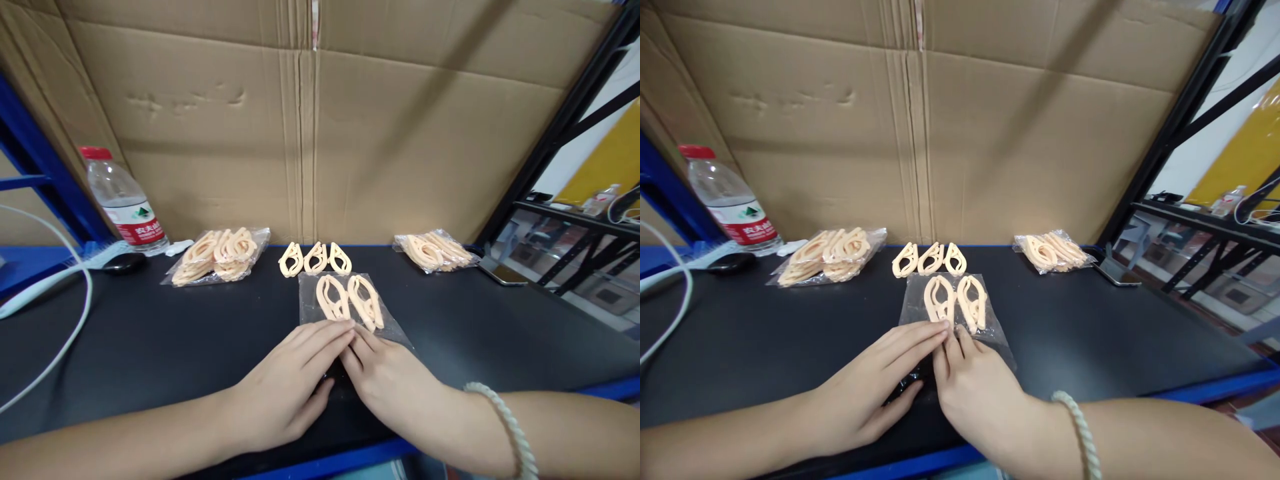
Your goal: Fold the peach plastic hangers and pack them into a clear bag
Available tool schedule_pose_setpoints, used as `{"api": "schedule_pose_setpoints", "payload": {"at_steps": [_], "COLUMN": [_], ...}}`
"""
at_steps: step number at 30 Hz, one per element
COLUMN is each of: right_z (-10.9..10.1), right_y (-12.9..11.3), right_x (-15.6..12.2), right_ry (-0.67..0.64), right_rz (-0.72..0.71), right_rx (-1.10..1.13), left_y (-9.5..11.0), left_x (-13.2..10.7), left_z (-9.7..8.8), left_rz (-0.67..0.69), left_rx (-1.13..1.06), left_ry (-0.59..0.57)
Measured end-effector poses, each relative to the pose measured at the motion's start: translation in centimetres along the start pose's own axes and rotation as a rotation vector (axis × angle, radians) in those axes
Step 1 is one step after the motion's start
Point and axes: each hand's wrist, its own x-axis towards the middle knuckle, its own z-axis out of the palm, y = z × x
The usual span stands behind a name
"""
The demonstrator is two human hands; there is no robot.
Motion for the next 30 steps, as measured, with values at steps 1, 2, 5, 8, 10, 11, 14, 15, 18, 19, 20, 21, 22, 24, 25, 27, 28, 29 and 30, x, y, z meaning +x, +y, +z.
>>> {"api": "schedule_pose_setpoints", "payload": {"at_steps": [1, 2, 5, 8, 10, 11, 14, 15, 18, 19, 20, 21, 22, 24, 25, 27, 28, 29, 30], "right_z": [-0.8, -1.8, -4.0, -3.2, -0.7, 0.9, 6.0, 7.5, 10.8, 11.5, 12.0, 12.4, 12.7, 13.1, 13.1, 13.0, 12.8, 12.6, 12.4], "right_y": [0.2, 0.6, 3.5, 8.6, 12.1, 13.7, 16.8, 17.3, 17.8, 17.9, 18.1, 18.4, 18.8, 19.9, 20.5, 21.6, 22.1, 22.4, 22.7], "right_x": [-0.3, -0.5, -0.4, 1.4, 3.3, 4.3, 6.6, 7.1, 7.7, 7.5, 7.2, 6.8, 6.3, 5.1, 4.5, 3.2, 2.7, 2.3, 2.0], "right_ry": [0.005, 0.013, 0.077, 0.182, 0.102, 0.027, -0.109, -0.126, -0.168, -0.174, -0.176, -0.177, -0.178, -0.192, -0.204, -0.229, -0.238, -0.244, -0.248], "right_rz": [-0.013, -0.031, -0.116, -0.046, 0.045, 0.060, -0.011, -0.016, -0.032, -0.028, -0.018, 0.001, 0.025, 0.079, 0.105, 0.147, 0.165, 0.184, 0.204], "right_rx": [0.026, 0.061, 0.265, 0.321, 0.335, 0.343, 0.378, 0.381, 0.402, 0.410, 0.418, 0.426, 0.435, 0.465, 0.487, 0.542, 0.571, 0.597, 0.620], "left_y": [0.0, 0.0, 0.1, 0.2, 0.3, 0.3, 0.4, 0.4, 0.5, 0.5, 0.5, 0.5, 0.5, 0.4, 0.4, 0.3, 0.3, 0.3, 0.3], "left_x": [0.0, 0.0, 0.1, 0.2, 0.2, 0.2, 0.2, 0.2, 0.1, 0.1, 0.1, 0.1, 0.1, 0.1, 0.2, 0.2, 0.2, 0.2, 0.3], "left_z": [0.0, 0.0, -0.1, -0.3, -0.4, -0.4, -0.5, -0.5, -0.6, -0.6, -0.6, -0.7, -0.7, -0.6, -0.6, -0.6, -0.6, -0.6, -0.6], "left_rz": [0.000, -0.002, -0.018, -0.037, -0.039, -0.038, -0.034, -0.035, -0.040, -0.042, -0.043, -0.043, -0.042, -0.042, -0.045, -0.055, -0.059, -0.059, -0.058], "left_rx": [0.001, 0.002, 0.006, 0.018, 0.020, 0.017, 0.013, 0.015, 0.030, 0.034, 0.035, 0.035, 0.032, 0.023, 0.019, 0.013, 0.010, 0.007, 0.004], "left_ry": [-0.003, -0.004, -0.026, -0.063, -0.076, -0.075, -0.078, -0.078, -0.081, -0.082, -0.084, -0.087, -0.090, -0.093, -0.093, -0.093, -0.093, -0.092, -0.091]}}
